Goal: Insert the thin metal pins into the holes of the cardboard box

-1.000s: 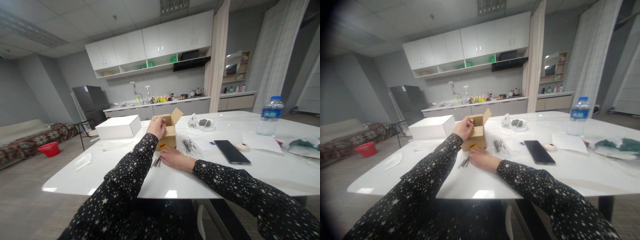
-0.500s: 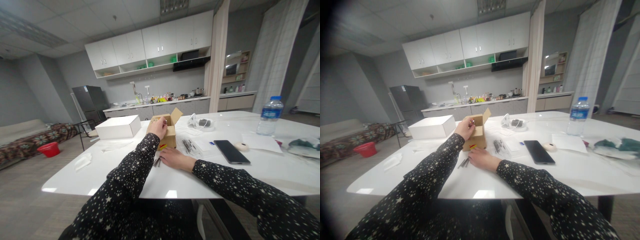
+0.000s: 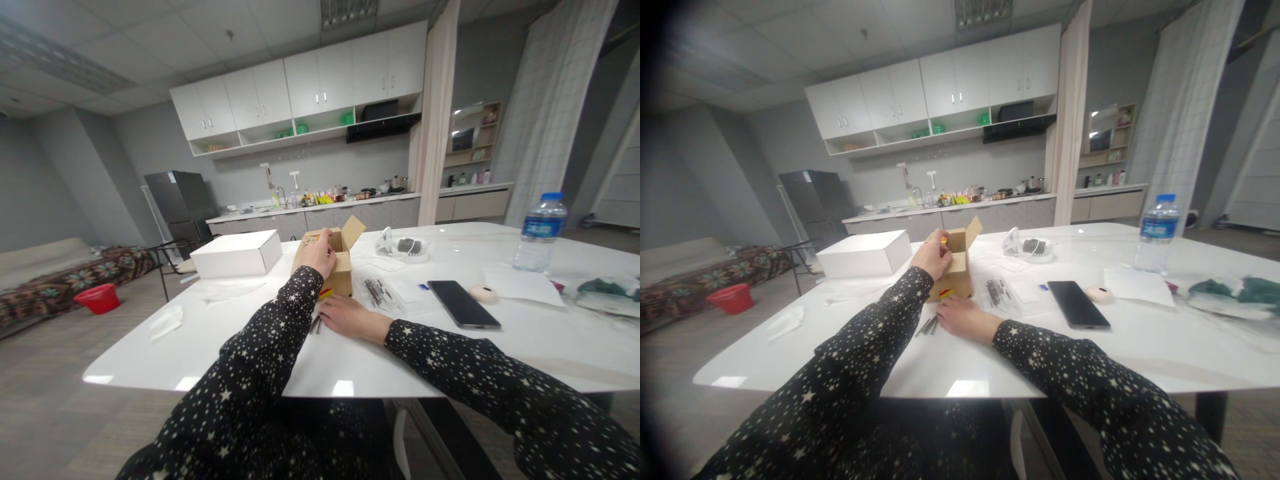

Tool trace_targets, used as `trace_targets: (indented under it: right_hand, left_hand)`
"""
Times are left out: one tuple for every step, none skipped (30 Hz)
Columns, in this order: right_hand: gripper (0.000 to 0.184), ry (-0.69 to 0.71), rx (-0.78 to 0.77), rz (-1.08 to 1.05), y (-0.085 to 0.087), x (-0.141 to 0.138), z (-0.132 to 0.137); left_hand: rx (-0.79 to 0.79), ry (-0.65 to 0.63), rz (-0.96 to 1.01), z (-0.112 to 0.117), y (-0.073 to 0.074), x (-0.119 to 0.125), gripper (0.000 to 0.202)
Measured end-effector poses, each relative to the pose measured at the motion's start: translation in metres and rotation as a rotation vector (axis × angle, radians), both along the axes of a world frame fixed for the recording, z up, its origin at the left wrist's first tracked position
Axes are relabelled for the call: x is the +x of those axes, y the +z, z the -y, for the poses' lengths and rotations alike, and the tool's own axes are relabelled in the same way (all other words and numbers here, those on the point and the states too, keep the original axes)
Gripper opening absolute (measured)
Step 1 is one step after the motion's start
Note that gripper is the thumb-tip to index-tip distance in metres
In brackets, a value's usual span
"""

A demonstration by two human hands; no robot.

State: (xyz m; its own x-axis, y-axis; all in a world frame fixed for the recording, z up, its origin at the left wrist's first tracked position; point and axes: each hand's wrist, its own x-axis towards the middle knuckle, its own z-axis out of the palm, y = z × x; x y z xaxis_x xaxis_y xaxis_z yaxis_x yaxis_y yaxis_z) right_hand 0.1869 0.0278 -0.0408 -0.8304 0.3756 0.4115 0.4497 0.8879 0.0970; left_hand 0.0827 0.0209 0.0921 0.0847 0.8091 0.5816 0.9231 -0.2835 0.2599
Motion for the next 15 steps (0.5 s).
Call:
trace_targets:
  right_hand:
    - [0.025, -0.002, 0.001, 0.002, 0.0, 0.0, 0.0]
    - [0.025, -0.003, 0.002, 0.006, 0.001, 0.0, 0.0]
    - [0.025, -0.003, 0.0, 0.011, 0.001, 0.0, 0.001]
    - [0.025, -0.002, -0.005, 0.014, 0.002, 0.0, 0.001]
    - [0.024, -0.002, -0.012, 0.014, 0.002, 0.0, 0.002]
    - [0.024, -0.003, -0.02, 0.013, 0.003, 0.001, 0.002]
    - [0.024, -0.005, -0.027, 0.011, 0.003, 0.001, 0.002]
    - [0.025, -0.008, -0.032, 0.01, 0.003, 0.001, 0.002]
    - [0.026, -0.011, -0.032, 0.011, 0.003, 0.002, 0.002]
    - [0.026, -0.013, -0.03, 0.015, 0.003, 0.002, 0.002]
    - [0.027, -0.014, -0.028, 0.02, 0.003, 0.002, 0.002]
    - [0.027, -0.015, -0.027, 0.021, 0.002, 0.002, 0.002]
    - [0.027, -0.017, -0.028, 0.021, 0.002, 0.002, 0.002]
    - [0.026, -0.02, -0.03, 0.019, 0.002, 0.002, 0.002]
    - [0.025, -0.024, -0.032, 0.016, 0.002, 0.002, 0.002]
  left_hand:
    - [-0.001, -0.004, 0.004, 0.0, 0.0, 0.0, 0.041]
    - [-0.004, -0.01, 0.007, 0.0, 0.0, -0.001, 0.041]
    - [-0.008, -0.016, 0.01, 0.0, 0.0, -0.001, 0.04]
    - [-0.013, -0.024, 0.015, 0.0, 0.0, -0.002, 0.038]
    - [-0.017, -0.032, 0.021, -0.001, 0.0, -0.003, 0.036]
    - [-0.017, -0.04, 0.028, -0.002, 0.0, -0.004, 0.034]
    - [-0.016, -0.046, 0.037, -0.003, 0.0, -0.004, 0.032]
    - [-0.012, -0.052, 0.044, -0.004, 0.0, -0.005, 0.03]
    - [-0.007, -0.055, 0.05, -0.005, -0.001, -0.006, 0.029]
    - [0.0, -0.057, 0.053, -0.006, -0.001, -0.006, 0.028]
    - [0.008, -0.058, 0.052, -0.007, -0.002, -0.007, 0.027]
    - [0.016, -0.056, 0.049, -0.008, -0.003, -0.007, 0.025]
    - [0.024, -0.053, 0.043, -0.01, -0.004, -0.008, 0.023]
    - [0.032, -0.049, 0.037, -0.011, -0.004, -0.009, 0.021]
    - [0.039, -0.045, 0.03, -0.013, -0.005, -0.01, 0.019]
